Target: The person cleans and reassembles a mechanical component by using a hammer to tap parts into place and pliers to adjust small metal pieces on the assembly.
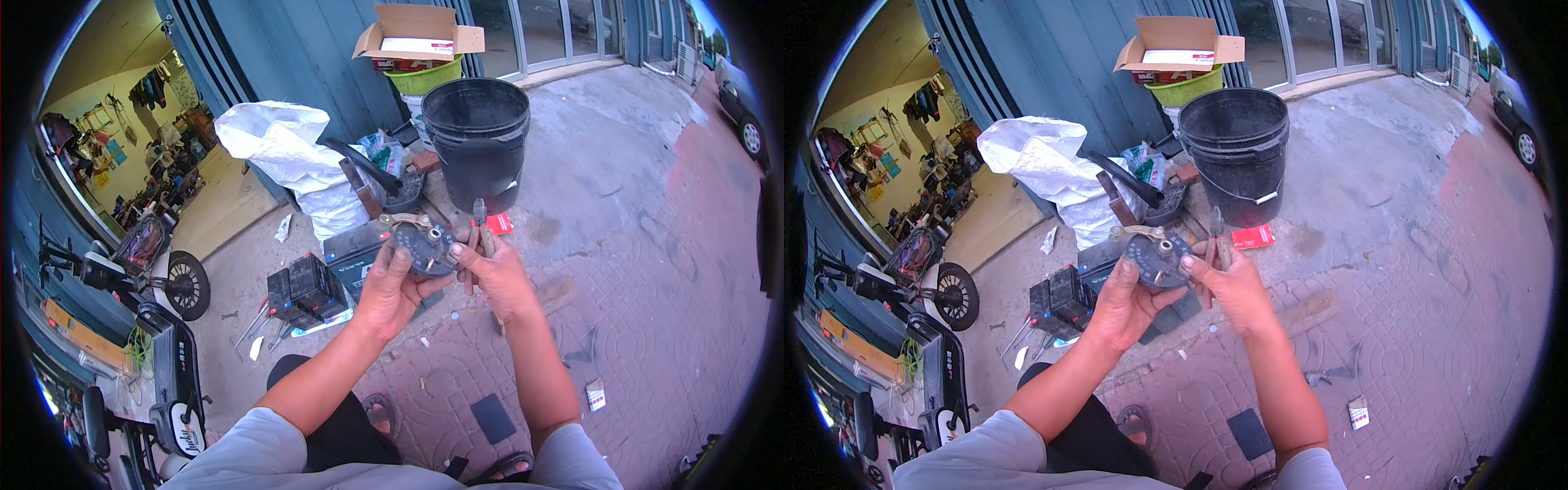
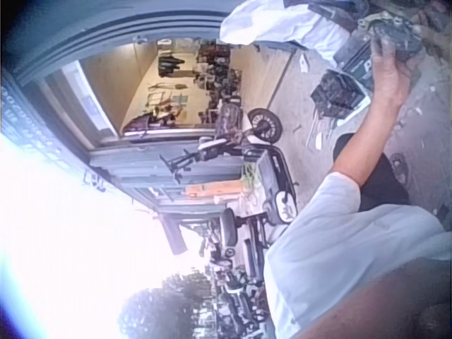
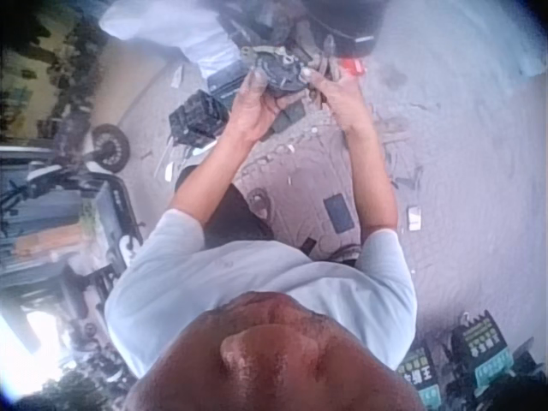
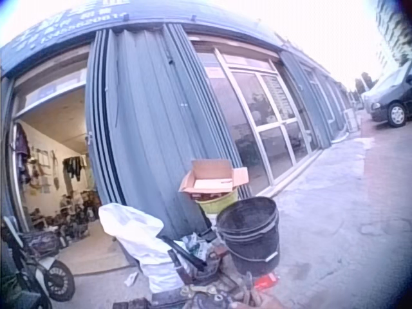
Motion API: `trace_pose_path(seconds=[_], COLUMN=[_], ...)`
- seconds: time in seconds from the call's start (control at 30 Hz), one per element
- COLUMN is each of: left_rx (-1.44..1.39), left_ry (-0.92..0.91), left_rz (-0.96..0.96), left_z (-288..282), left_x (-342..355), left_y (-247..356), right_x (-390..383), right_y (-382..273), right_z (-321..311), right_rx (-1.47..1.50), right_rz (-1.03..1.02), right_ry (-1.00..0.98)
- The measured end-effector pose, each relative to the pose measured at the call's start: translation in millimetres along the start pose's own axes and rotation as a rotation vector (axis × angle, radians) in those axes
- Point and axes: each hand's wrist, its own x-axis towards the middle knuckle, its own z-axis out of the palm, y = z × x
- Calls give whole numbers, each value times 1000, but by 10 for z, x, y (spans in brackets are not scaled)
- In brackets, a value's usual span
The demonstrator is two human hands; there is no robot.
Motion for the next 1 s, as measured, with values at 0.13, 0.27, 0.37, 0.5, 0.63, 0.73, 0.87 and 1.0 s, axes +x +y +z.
trace_pose_path(seconds=[0.13, 0.27, 0.37, 0.5, 0.63, 0.73, 0.87, 1.0], left_rx=[169, 375, 365, 314, 326, 273, 240, 243], left_ry=[77, 130, 128, 69, 14, 7, 13, 3], left_rz=[106, 190, 163, 86, 48, 32, 54, 52], left_z=[-17, -22, -63, -42, 57, 161, 136, 147], left_x=[-16, -36, -7, 16, -27, -70, -75, -90], left_y=[-71, -106, -112, -56, 1, 69, 79, 117], right_x=[15, 24, 28, 46, 50, 38, 36, 58], right_y=[76, 179, 211, 212, 147, 109, 60, 110], right_z=[-18, -46, -62, -68, -68, -37, 4, 6], right_rx=[65, 242, 285, 257, 256, 261, 297, 289], right_rz=[9, 132, 152, 110, 16, -30, -70, -92], right_ry=[-32, -81, -84, -41, 3, 32, 48, 51])
